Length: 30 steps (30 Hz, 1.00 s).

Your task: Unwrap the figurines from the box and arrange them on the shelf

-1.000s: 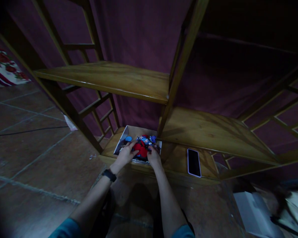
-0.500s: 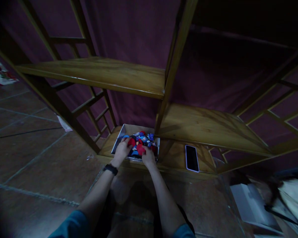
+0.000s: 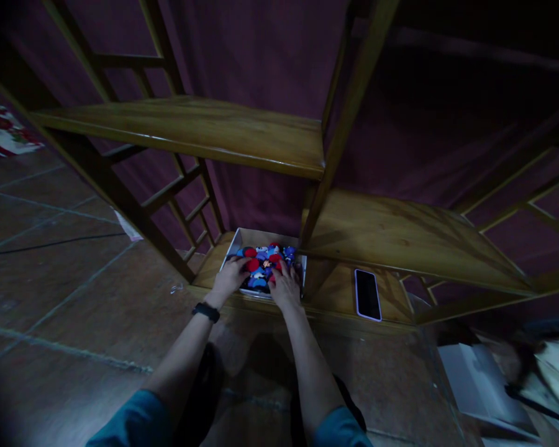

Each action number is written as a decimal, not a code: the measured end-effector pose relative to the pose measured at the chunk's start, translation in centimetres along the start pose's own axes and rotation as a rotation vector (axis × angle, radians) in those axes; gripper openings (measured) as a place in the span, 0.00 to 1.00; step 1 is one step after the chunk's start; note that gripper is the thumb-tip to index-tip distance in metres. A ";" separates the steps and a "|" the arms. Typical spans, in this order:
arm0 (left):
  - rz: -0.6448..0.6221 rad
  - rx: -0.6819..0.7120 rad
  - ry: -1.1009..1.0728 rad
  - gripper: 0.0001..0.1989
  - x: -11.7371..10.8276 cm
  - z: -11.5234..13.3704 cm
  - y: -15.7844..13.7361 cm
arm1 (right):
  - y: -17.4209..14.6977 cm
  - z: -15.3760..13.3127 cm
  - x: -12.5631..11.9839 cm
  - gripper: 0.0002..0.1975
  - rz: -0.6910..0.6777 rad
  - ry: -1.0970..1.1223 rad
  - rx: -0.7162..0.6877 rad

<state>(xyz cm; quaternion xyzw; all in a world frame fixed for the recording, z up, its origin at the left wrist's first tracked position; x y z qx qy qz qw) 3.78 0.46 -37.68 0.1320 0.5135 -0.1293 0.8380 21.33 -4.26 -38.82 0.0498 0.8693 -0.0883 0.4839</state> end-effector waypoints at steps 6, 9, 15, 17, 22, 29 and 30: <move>0.071 -0.029 0.091 0.18 -0.9 0.6 -0.3 | 1.2 1.6 -1.7 0.20 0.175 0.007 0.078; 0.028 0.215 0.047 0.18 -0.4 2.1 0.1 | 1.4 1.2 -1.7 0.19 0.134 0.013 0.030; -0.017 0.209 0.125 0.22 0.7 1.9 -0.1 | 0.5 -0.1 -0.3 0.20 -0.192 -0.059 -0.067; 0.013 0.160 0.123 0.23 0.5 1.3 -0.1 | 0.4 0.3 -0.5 0.20 -0.190 -0.098 0.002; 0.081 -0.036 0.082 0.25 -0.3 -0.3 0.1 | 0.7 1.6 -1.6 0.16 -0.093 -0.124 0.189; 0.123 0.164 0.070 0.20 0.7 0.8 0.2 | 0.9 0.3 -0.7 0.21 -0.058 -0.160 0.035; 0.123 0.172 0.059 0.18 0.9 0.9 0.2 | 0.9 0.1 -0.5 0.21 -0.063 -0.165 0.029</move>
Point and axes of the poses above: each hand's wrist, its own y-axis towards the middle knuckle, its own x-axis out of the palm, z = x × y, the point moved 3 cm from there along y, towards the middle knuckle, and after that the axes turned 13 degrees about x, right-handed, at the moved point
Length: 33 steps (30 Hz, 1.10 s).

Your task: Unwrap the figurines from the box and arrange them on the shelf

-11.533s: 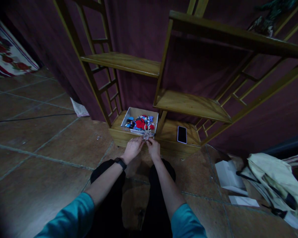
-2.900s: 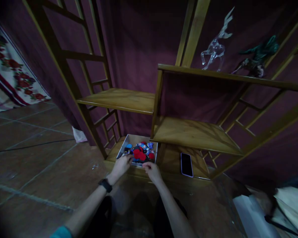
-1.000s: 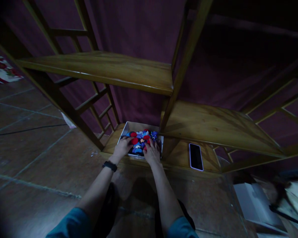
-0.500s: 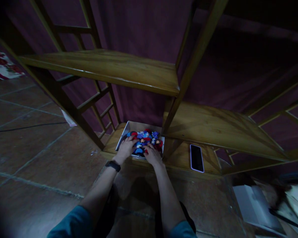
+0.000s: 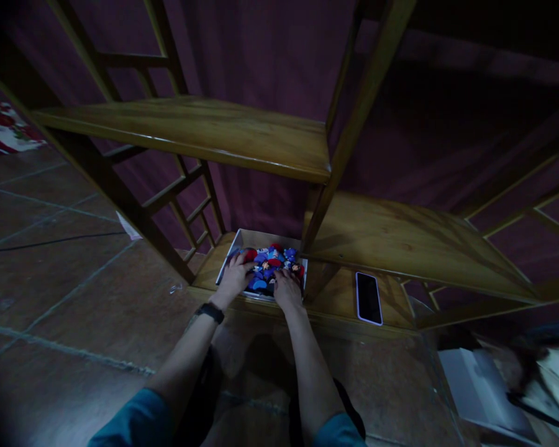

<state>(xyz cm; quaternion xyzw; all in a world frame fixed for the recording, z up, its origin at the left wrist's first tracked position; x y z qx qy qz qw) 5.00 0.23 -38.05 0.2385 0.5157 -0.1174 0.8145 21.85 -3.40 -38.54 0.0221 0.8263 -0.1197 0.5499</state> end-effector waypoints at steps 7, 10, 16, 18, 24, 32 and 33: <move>0.198 -0.029 -0.269 0.07 -0.4 -0.1 1.3 | 0.3 -0.5 0.3 0.12 -0.138 0.150 -0.081; 0.296 -0.273 -0.635 0.06 -0.6 -0.9 1.9 | 0.5 -0.4 0.0 0.13 -0.080 0.241 -0.070; 0.316 -0.686 -1.519 0.06 -0.4 -0.7 1.3 | 1.4 0.1 -0.4 0.15 0.080 0.456 0.015; 0.297 -0.734 -1.643 0.05 -0.6 -0.7 1.1 | 1.6 0.2 -0.3 0.14 0.096 0.508 0.033; 0.268 -0.756 -1.668 0.08 -1.4 -1.3 0.6 | 1.5 -1.8 0.4 0.12 -0.016 0.377 -0.081; 0.370 -0.759 -1.520 0.12 -2.3 -1.9 0.1 | 1.0 -4.0 1.5 0.15 -0.159 -0.053 -0.073; 0.366 -0.754 -1.510 0.12 -2.4 -1.9 0.1 | 1.0 -4.0 1.6 0.15 -0.163 -0.051 -0.060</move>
Point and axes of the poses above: each hand's wrist, its own y-axis towards the middle knuckle, its own x-axis out of the palm, z = x × y, the point moved 3 cm from there along y, towards the middle knuckle, and after that the axes turned 13 degrees about x, right-handed, at the moved point
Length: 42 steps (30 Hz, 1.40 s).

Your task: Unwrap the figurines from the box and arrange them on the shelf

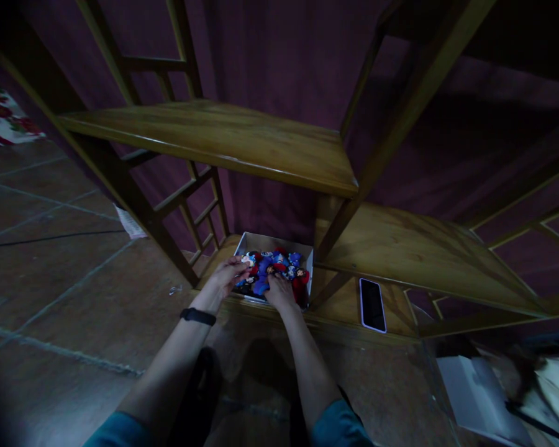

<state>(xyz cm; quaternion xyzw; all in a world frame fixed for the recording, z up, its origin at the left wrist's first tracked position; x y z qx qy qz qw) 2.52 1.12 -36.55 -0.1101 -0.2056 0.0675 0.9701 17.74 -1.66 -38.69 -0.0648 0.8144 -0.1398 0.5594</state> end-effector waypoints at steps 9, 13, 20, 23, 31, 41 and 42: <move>-0.017 0.008 0.060 0.16 0.2 -0.2 -0.7 | 0.5 1.0 -0.7 0.10 0.041 0.228 0.056; -0.011 0.011 0.068 0.16 0.6 -0.7 -1.0 | 1.1 2.2 -0.8 0.10 0.054 0.412 0.073; -0.038 0.047 0.082 0.13 1.4 -1.3 -1.2 | 1.4 2.2 -0.6 0.08 0.020 1.029 0.144; -0.050 0.045 0.078 0.15 2.0 -1.5 -1.4 | 1.0 1.5 -0.6 0.10 -0.100 1.358 0.183; -0.125 0.052 0.023 0.16 2.9 -1.5 -2.3 | 0.2 0.6 -1.3 0.11 -0.066 1.411 0.131; -0.243 0.267 0.256 0.13 3.5 -1.6 -1.8 | -0.9 0.2 -2.3 0.21 -0.096 1.193 -0.015; -0.259 0.305 0.284 0.12 3.7 -1.6 -1.8 | -1.0 0.3 -2.4 0.21 -0.103 1.184 -0.025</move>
Point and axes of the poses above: each hand's wrist, its own y-axis towards the middle knuckle, its own x-axis out of the palm, z = x × y, the point moved 3 cm from there along y, towards the middle knuckle, and after that the axes turned 13 degrees about x, right-handed, at the moved point
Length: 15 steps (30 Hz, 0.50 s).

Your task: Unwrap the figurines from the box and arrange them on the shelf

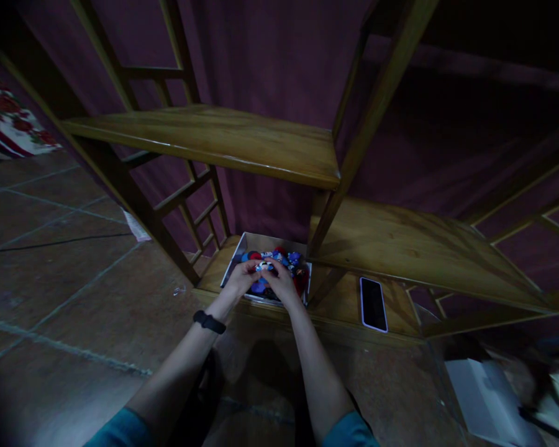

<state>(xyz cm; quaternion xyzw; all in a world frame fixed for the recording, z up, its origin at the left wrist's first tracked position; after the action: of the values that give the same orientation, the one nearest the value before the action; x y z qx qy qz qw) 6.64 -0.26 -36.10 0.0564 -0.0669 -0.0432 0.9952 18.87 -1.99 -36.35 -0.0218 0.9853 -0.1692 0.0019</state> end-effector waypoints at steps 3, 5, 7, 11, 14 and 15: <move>-0.008 0.042 0.009 0.12 0.5 0.1 -0.2 | 0.1 0.1 -0.5 0.19 0.009 0.027 -0.002; 0.050 0.001 -0.053 0.15 0.6 0.0 -0.4 | 0.3 0.3 -0.9 0.18 0.032 0.105 0.018; 0.114 -0.094 -0.152 0.17 0.5 -0.3 -0.6 | 0.4 0.5 -1.3 0.18 0.050 0.199 0.053; 0.145 -0.303 -0.360 0.12 0.3 -1.2 -0.8 | 0.6 0.8 -1.8 0.18 0.054 0.303 0.098; 0.148 -0.355 -0.467 0.10 0.2 -1.4 -0.7 | 0.6 0.8 -1.9 0.17 0.046 0.315 0.090; 0.152 -0.359 -0.488 0.11 0.2 -1.3 -0.7 | 0.5 0.8 -1.9 0.17 0.044 0.317 0.090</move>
<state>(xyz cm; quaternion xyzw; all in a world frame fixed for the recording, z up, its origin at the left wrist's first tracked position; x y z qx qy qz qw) 6.93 -0.83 -37.49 -0.1373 -0.2993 0.0078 0.9442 20.75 -1.64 -37.25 0.0269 0.9650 -0.2142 -0.1488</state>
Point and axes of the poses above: each hand's wrist, its own y-axis towards the middle knuckle, its own x-axis out of the palm, z = x × y, the point moved 3 cm from there along y, towards the middle knuckle, and after that the axes turned 13 degrees about x, right-handed, at the moved point
